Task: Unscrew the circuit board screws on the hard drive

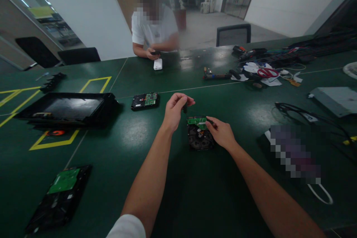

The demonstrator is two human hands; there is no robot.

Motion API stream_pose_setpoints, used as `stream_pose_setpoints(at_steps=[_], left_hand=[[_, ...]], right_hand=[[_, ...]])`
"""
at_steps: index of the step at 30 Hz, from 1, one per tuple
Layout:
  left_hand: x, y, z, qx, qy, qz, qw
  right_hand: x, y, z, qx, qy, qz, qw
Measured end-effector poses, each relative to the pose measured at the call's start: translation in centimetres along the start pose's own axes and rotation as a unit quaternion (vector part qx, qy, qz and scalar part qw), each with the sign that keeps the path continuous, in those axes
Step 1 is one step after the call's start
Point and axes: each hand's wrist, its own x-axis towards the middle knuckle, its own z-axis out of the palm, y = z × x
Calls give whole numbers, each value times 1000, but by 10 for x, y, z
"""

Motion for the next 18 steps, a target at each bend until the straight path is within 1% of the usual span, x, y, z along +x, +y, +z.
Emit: stream_pose_setpoints(at_steps=[9,14,18], left_hand=[[0,2,0,24,-2,-2,1000],[1,-2,0,48,3,16,999],[1,-5,-3,54,3,17,998]], right_hand=[[0,2,1,1,3,-5,1000],[0,1,1,6,8,-6,1000],[0,0,1,10,5,0,1000]])
